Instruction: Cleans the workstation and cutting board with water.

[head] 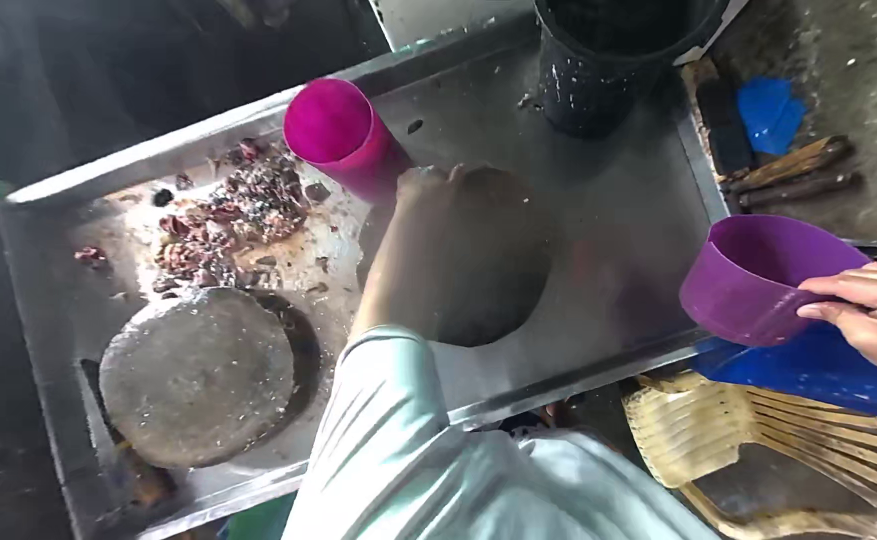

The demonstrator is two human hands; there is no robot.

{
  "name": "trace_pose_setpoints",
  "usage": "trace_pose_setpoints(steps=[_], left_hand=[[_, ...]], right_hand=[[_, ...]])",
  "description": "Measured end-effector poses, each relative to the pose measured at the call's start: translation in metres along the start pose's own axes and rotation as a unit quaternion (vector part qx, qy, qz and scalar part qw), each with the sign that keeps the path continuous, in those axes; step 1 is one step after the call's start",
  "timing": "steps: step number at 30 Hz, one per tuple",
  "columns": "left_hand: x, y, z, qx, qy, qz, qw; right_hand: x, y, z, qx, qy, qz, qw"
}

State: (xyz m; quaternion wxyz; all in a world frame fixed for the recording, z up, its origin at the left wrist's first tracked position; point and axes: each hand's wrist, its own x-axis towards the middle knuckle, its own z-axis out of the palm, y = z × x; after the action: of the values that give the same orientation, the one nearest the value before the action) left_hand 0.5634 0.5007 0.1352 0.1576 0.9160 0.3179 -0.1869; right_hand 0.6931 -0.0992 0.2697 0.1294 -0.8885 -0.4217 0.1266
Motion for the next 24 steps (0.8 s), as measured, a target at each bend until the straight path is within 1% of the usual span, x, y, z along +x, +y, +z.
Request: trace_pose_setpoints(steps=[4,6,9,12,14,16,17,20,21,22,24], left_hand=[[-0.031,0.007,0.017,0.007,-0.007,0.000,1.000],[-0.038,0.009,0.031,0.022,-0.042,0.008,0.999],[-0.046,0.021,0.045,0.004,-0.088,0.042,0.995],[-0.069,0.036,0.040,-0.037,-0.135,0.026,0.990],[-0.078,0.038,0.043,-0.029,-0.154,0.025,0.987],[-0.082,0.039,0.048,-0.023,-0.154,0.021,0.988],[-0.085,0.040,0.051,-0.020,-0.150,0.021,0.988],[-0.092,0.041,0.055,-0.014,-0.129,0.017,0.991],[-0.092,0.041,0.056,-0.013,-0.117,0.018,0.993],[-0.093,0.040,0.057,-0.007,-0.110,0.021,0.994],[-0.091,0.039,0.059,0.004,-0.099,0.034,0.994]], right_hand=[[-0.014,0.016,0.000,-0.005,-0.020,0.004,1.000],[-0.019,0.018,-0.002,-0.008,-0.032,0.008,0.999],[-0.029,0.018,-0.005,-0.019,-0.038,0.011,0.999],[-0.040,0.028,-0.006,-0.028,-0.041,0.017,0.999],[-0.047,0.041,-0.003,-0.035,-0.036,-0.004,0.999],[-0.053,0.067,0.004,-0.060,-0.027,-0.031,0.997],[-0.054,0.069,0.001,-0.072,-0.036,-0.037,0.996],[-0.053,0.045,-0.012,-0.128,-0.089,-0.006,0.988],[-0.054,0.049,-0.011,-0.151,-0.099,-0.007,0.984],[-0.055,0.058,-0.007,-0.164,-0.105,-0.016,0.981],[-0.055,0.081,0.006,-0.182,-0.113,-0.073,0.974]])
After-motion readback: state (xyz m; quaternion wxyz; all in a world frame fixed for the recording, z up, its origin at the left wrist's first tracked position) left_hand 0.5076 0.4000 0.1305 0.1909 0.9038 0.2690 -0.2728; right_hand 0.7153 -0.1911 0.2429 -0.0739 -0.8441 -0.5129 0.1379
